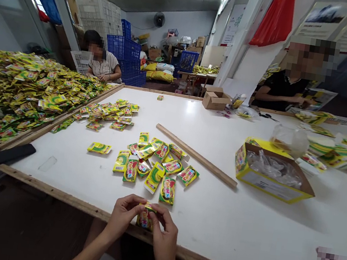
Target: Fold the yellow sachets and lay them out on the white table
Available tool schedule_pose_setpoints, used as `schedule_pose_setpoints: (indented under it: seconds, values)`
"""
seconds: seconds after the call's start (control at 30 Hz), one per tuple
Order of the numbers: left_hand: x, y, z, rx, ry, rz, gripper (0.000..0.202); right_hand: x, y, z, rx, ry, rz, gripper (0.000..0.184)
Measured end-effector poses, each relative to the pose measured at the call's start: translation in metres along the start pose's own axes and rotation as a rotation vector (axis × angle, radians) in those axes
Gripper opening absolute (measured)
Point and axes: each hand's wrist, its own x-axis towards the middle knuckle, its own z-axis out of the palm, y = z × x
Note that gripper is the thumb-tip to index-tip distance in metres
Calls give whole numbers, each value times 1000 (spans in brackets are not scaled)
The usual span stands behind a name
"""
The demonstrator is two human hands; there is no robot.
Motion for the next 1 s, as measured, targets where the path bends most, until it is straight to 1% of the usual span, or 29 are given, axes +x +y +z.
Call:
schedule_pose_setpoints:
  seconds: [0.17,0.33,0.4,0.53,0.63,0.77,0.83,0.87,0.9,0.93,1.0]
  values:
    - [2,2,4,-86,20,-26,17,2,-2,0,-1,9,6,30]
    - [5,4,6,-109,33,-35,17,2,0,1,-9,-5,-6,25]
    - [5,3,7,-107,35,-27,17,1,4,2,-13,12,3,26]
    - [5,0,8,-103,24,0,19,-2,11,0,3,55,43,40]
    - [4,-1,8,-93,4,2,22,-2,13,0,5,20,61,43]
    - [4,-1,8,-66,-28,5,23,0,10,6,-25,-102,103,49]
    - [5,2,9,-37,-48,20,24,1,8,5,-58,-136,113,49]
    - [7,5,9,-8,-56,36,24,1,7,1,-78,-125,109,48]
    - [10,8,8,37,-55,59,25,0,5,-7,-109,-82,95,47]
    - [15,11,5,100,-39,94,25,-2,3,-18,-152,-2,77,47]
    - [28,17,-4,267,55,197,23,-8,-2,-50,-256,220,26,49]
